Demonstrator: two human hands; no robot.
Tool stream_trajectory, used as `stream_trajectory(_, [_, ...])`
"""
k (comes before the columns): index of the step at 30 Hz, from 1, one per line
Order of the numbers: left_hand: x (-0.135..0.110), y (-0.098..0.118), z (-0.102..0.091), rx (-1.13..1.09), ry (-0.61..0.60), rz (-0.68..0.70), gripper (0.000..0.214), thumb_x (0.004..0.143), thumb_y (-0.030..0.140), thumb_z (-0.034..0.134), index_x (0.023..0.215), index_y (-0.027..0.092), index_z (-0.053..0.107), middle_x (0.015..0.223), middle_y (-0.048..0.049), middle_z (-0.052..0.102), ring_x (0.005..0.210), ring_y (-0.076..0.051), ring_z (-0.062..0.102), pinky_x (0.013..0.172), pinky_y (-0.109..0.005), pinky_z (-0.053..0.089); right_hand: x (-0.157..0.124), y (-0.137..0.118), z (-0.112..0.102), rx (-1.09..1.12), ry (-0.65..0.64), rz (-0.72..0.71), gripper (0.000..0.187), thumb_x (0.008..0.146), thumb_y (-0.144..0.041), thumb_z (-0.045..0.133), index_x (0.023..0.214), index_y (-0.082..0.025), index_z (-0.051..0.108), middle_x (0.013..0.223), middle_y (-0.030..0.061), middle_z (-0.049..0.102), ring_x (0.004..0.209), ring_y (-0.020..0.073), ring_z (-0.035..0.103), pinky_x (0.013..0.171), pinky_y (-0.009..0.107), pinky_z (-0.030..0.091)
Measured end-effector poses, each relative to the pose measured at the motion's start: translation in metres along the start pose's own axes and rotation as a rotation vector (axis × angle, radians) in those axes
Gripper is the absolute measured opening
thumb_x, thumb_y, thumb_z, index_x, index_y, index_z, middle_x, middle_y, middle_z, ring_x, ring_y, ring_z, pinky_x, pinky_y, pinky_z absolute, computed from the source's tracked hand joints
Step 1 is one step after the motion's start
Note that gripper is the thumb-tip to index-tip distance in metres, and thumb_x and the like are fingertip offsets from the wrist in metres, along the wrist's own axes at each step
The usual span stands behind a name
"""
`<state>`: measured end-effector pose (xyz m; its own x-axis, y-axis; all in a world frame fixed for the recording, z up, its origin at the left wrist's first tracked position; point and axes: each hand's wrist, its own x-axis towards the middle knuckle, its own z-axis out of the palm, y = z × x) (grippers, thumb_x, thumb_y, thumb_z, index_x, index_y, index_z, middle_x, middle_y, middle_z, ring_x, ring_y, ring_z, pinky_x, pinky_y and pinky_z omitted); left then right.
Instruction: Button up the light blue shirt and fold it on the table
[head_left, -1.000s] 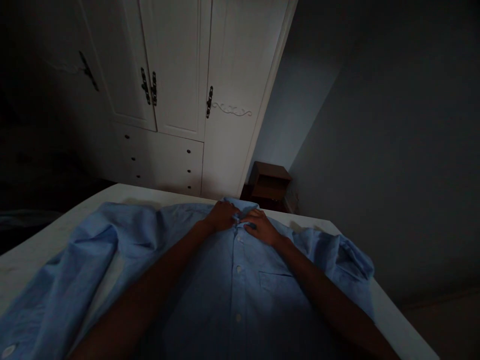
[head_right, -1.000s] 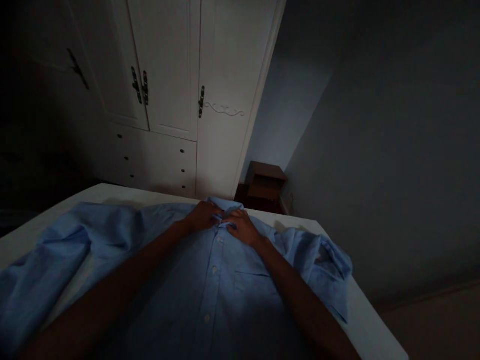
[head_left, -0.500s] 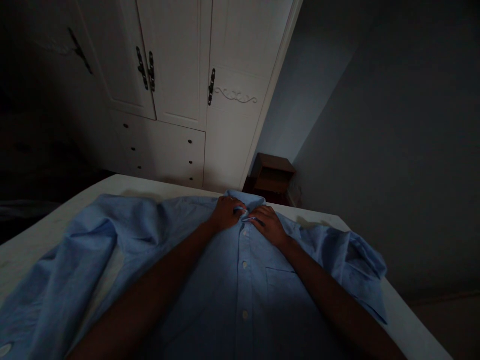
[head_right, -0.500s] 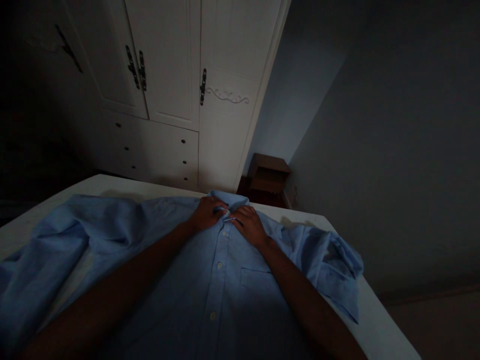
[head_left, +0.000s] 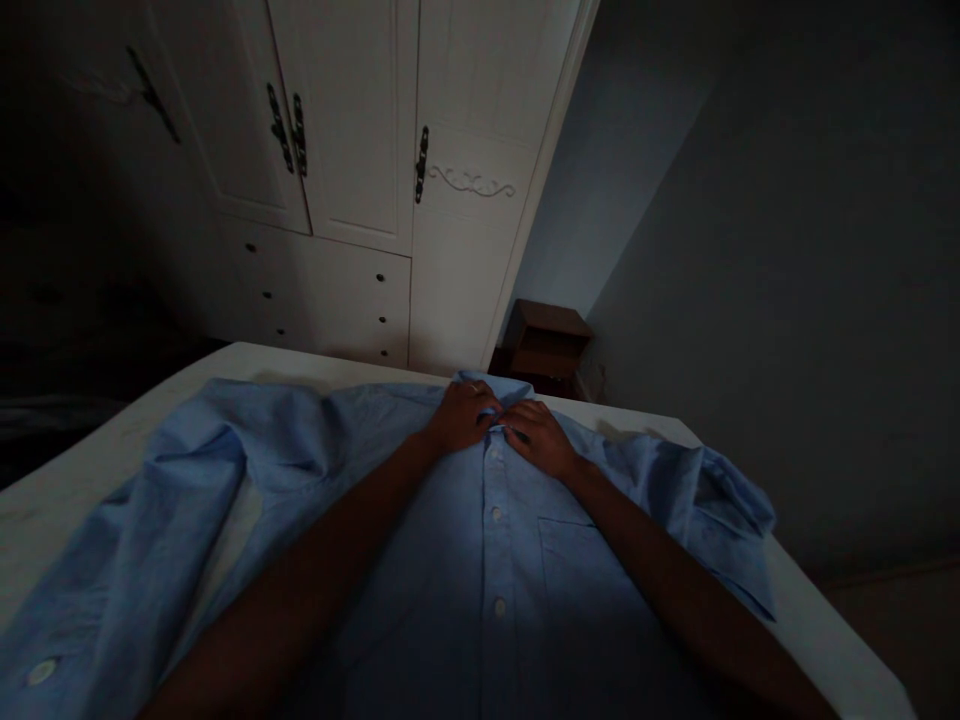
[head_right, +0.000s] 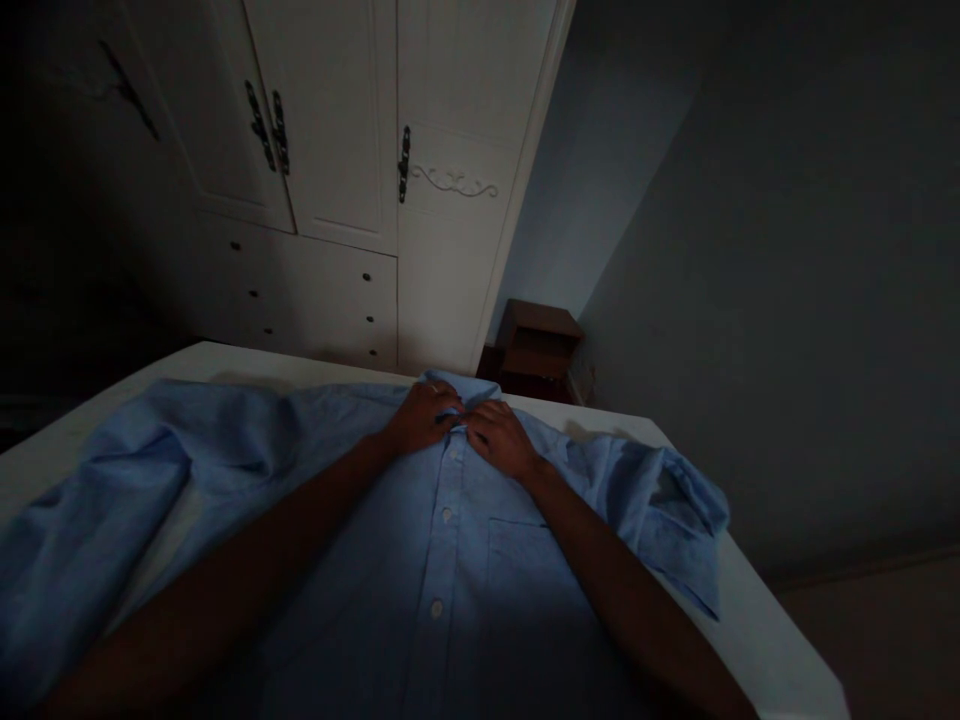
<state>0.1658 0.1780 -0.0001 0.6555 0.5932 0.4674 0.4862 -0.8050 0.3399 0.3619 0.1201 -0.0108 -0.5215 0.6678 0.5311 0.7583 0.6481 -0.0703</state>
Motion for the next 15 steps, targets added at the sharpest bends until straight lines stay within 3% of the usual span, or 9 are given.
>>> stream_trajectory(5, [-0.0010,0.0017,-0.0026,0.069,-0.042,0.057,0.018,0.083,0.027,0.063,0.092,0.020,0.076,0.108,-0.0098,0.066,0.106,-0.026,0.058,0.095,-0.041,0.044,-0.0003,-0.0025,-0.0022,0.049,0.038,-0.014,0.023,0.098,-0.021,0.045,0.099,-0.020,0.068,0.098,0.0102,0.069,0.095,0.0231,0.061,0.088,0.042,0.052])
stream_trajectory(9, [-0.0012,-0.0052,-0.0010,0.041,-0.055,0.036,0.022,0.084,0.033,0.065,0.099,0.021,0.077,0.108,-0.0098,0.065,0.104,-0.025,0.059,0.094,-0.040,0.046,-0.0007,-0.0045,-0.0040,0.087,0.037,0.019,0.024,0.099,-0.024,0.043,0.100,-0.022,0.067,0.101,0.0097,0.068,0.097,0.0220,0.063,0.087,0.041,0.055])
stream_trajectory(15, [-0.0001,0.0042,0.0033,0.040,-0.048,-0.038,0.016,0.086,0.020,0.061,0.087,0.022,0.077,0.107,-0.0080,0.068,0.107,-0.025,0.060,0.096,-0.042,0.045,-0.0012,-0.0030,-0.0015,0.070,0.023,0.040,0.026,0.101,-0.029,0.042,0.100,-0.022,0.067,0.100,0.0092,0.069,0.097,0.0223,0.063,0.089,0.042,0.055])
